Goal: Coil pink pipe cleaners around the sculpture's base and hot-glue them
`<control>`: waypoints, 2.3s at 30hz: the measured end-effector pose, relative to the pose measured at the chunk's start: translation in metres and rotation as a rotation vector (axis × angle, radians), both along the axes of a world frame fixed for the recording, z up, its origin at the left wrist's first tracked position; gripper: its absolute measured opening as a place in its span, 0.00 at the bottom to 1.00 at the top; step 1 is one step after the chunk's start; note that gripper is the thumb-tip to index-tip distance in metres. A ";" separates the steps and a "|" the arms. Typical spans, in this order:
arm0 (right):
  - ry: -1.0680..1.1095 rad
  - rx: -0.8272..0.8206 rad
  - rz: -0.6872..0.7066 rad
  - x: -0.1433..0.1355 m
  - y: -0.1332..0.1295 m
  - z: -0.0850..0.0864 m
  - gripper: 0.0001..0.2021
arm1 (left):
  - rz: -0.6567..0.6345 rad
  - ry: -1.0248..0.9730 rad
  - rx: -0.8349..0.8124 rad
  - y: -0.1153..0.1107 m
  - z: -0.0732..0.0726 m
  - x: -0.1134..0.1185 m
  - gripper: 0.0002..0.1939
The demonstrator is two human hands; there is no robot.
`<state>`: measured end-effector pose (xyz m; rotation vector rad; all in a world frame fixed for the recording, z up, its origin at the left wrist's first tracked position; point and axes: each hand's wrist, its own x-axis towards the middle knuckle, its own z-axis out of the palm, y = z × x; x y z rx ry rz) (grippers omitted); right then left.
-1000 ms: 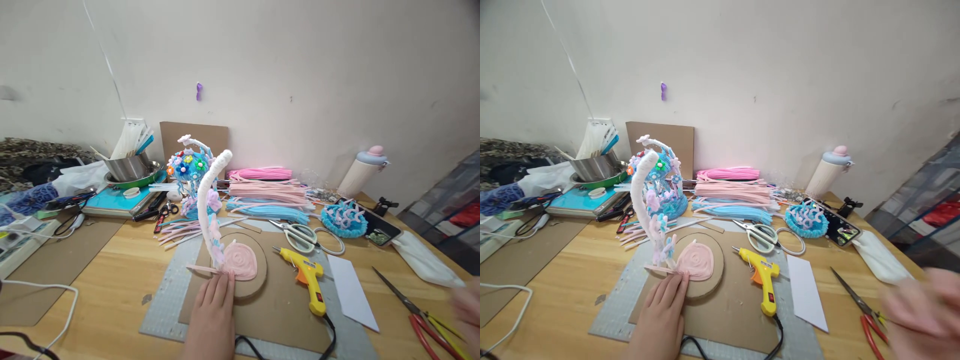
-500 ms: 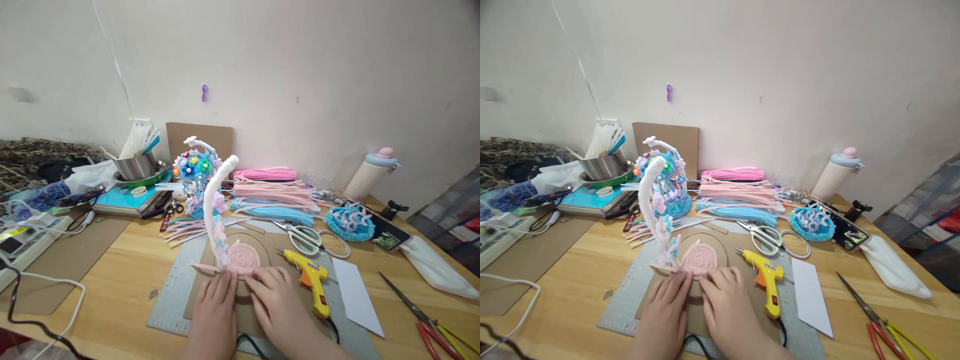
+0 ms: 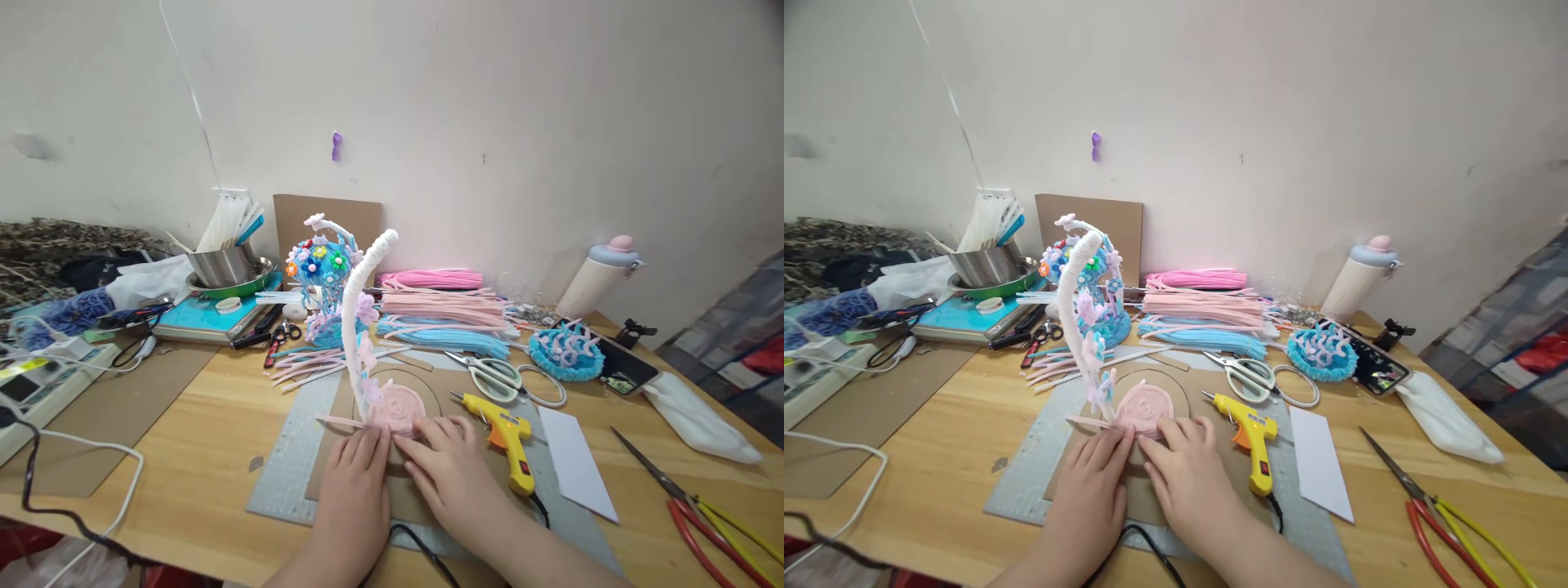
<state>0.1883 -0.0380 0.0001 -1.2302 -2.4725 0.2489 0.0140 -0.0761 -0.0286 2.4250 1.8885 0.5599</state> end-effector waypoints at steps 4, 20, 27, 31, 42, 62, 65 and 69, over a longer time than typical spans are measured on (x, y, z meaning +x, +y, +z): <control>0.003 0.016 0.019 0.000 0.000 -0.002 0.18 | -0.007 -0.017 -0.046 0.000 0.002 0.001 0.32; 0.273 0.200 -0.088 0.013 0.016 -0.007 0.09 | 0.005 0.091 -0.046 -0.001 0.002 0.002 0.33; 0.200 0.105 -0.069 0.016 0.025 -0.010 0.09 | -0.042 0.155 -0.048 0.001 0.000 0.002 0.35; 0.184 0.069 -0.112 0.015 0.026 -0.009 0.09 | -0.038 0.152 -0.037 0.001 -0.002 0.000 0.35; 0.099 -0.025 -0.280 0.015 0.021 -0.016 0.22 | 0.084 0.092 -0.046 -0.003 0.002 0.001 0.33; 0.074 -0.098 -0.007 0.009 -0.004 0.009 0.03 | -0.016 0.010 -0.147 -0.001 0.009 -0.004 0.36; 0.046 -0.152 0.005 0.007 -0.001 0.004 0.08 | -0.011 0.016 -0.170 -0.001 0.012 -0.005 0.37; 0.103 -0.232 -0.018 0.009 0.005 0.002 0.08 | -0.017 0.020 -0.154 0.000 0.008 -0.006 0.37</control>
